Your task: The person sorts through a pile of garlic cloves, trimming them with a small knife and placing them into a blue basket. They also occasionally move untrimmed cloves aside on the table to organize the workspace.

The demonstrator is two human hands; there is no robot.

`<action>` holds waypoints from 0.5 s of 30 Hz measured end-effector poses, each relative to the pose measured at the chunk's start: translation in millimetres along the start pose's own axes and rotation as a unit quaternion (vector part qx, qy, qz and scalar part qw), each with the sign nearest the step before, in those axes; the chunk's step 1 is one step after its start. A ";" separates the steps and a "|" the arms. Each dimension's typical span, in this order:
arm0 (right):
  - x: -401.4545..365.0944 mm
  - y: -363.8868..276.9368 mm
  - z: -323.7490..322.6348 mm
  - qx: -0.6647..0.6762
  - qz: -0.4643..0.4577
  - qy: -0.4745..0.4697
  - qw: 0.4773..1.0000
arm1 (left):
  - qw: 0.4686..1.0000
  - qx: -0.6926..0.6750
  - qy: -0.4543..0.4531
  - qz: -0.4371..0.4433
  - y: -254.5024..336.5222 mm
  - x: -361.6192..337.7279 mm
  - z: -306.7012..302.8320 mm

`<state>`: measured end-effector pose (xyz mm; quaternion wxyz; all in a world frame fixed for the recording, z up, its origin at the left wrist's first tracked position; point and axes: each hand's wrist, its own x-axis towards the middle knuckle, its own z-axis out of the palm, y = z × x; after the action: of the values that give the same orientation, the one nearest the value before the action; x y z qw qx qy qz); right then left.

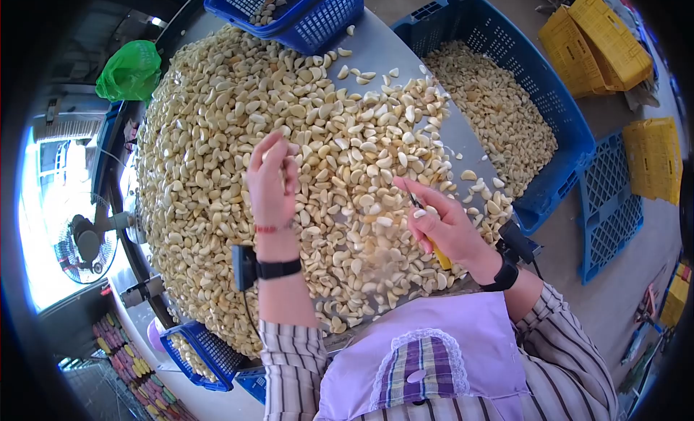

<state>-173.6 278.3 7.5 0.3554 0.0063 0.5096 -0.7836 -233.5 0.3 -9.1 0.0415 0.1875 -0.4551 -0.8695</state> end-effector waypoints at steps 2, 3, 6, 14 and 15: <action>-0.1 2.7 -1.7 -0.002 0.008 -0.001 1.000 | 0.844 0.520 0.131 0.032 0.6 27.8 2.7; -0.2 3.5 -1.1 -0.003 0.018 -0.004 1.000 | 0.844 0.519 0.133 0.033 -5.1 36.7 -0.5; -2.6 -1.4 2.8 -0.020 0.022 0.013 0.999 | 0.551 0.823 0.083 0.112 -20.0 42.7 4.2; -12.7 3.6 2.4 -0.017 0.008 0.023 1.000 | 0.966 0.228 0.012 -0.125 -3.7 -27.3 2.3; -13.3 3.4 8.0 -0.036 0.008 0.020 0.999 | 0.980 0.157 -0.046 -0.111 -9.3 -41.4 -1.6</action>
<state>-158.9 278.4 13.6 0.3518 0.0133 0.5440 -0.7617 -193.6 14.6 -5.5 -0.1059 0.2011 -0.5633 -0.7944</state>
